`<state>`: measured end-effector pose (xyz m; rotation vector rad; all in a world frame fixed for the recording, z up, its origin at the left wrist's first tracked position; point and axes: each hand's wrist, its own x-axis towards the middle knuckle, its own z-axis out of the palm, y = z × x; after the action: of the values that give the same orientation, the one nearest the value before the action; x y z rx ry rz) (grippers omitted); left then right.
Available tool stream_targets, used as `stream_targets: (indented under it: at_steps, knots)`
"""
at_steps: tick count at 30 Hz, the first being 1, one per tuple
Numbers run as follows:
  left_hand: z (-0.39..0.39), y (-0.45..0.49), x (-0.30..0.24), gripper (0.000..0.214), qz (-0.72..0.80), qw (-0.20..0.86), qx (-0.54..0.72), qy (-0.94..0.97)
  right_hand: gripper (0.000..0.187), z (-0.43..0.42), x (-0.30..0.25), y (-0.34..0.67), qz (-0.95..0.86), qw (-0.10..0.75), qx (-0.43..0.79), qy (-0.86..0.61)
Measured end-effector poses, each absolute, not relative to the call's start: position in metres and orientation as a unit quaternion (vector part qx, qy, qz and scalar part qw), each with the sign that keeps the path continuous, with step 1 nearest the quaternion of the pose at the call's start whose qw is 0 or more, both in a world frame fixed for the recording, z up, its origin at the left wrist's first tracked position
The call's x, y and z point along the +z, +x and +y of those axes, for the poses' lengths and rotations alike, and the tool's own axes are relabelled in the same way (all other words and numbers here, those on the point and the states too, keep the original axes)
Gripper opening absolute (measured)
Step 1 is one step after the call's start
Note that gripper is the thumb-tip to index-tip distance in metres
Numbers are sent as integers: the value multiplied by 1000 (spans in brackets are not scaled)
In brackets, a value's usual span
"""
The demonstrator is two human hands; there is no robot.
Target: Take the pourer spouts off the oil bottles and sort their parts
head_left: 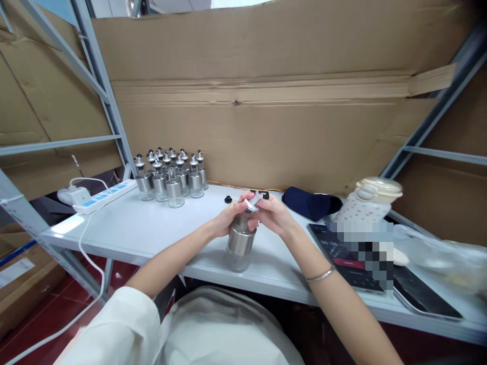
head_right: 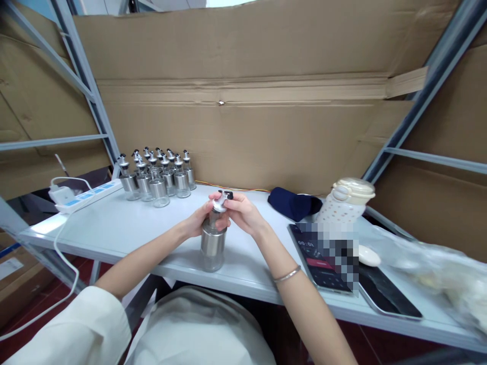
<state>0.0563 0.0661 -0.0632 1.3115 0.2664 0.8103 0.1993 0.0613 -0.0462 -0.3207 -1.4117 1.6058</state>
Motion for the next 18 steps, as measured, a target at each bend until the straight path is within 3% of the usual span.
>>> stream_targets:
  at_steps: [13, 18]
  knots:
    - [69, 53, -65, 63, 98, 693, 371, 611, 41, 63, -51, 199, -592, 462, 648, -128]
    - [68, 52, -63, 57, 105, 692, 352, 621, 36, 66, -54, 200, -582, 460, 660, -118]
